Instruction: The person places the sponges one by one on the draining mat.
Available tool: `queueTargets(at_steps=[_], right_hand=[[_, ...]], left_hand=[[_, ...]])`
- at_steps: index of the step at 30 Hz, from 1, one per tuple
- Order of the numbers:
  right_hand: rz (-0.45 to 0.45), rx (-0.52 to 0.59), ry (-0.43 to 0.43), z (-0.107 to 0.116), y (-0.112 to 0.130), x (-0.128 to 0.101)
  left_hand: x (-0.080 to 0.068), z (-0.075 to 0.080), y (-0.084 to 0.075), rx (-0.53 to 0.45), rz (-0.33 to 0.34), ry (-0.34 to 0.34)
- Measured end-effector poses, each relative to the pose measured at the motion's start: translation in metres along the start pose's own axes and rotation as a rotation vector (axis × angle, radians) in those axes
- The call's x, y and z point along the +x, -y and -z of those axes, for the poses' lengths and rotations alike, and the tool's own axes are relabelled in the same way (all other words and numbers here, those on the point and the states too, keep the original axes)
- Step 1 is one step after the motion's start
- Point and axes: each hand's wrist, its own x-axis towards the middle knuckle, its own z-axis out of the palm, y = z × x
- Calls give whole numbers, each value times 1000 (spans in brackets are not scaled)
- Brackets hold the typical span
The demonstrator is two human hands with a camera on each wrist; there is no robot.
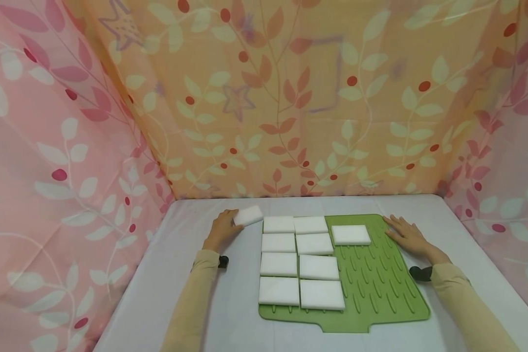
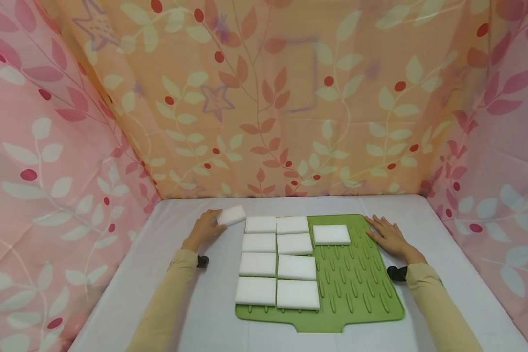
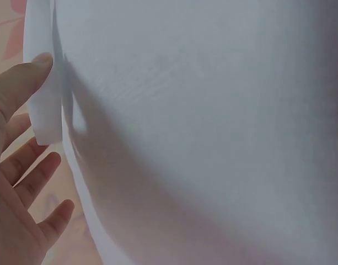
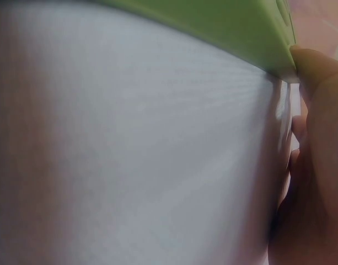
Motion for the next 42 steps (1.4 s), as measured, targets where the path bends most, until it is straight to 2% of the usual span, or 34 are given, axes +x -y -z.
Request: queueTargets(at_steps=[5, 12, 19, 28, 33, 42], right_hand=[[2, -2, 4, 1, 0, 0], [8, 4, 7, 2, 2, -1], [10, 8, 4, 2, 3, -2], [12, 1, -3, 2, 4, -2], [16, -3, -5, 2, 3, -1], [8, 4, -1, 2, 3, 0]], left_hand=[[-4, 8, -6, 41, 24, 15], [-8, 14, -9, 12, 29, 11], [-13, 18, -16, 19, 2, 9], [-18, 20, -29, 17, -51, -31], [-19, 17, -41, 22, -100, -10], [-18, 15, -60, 15, -135, 4]])
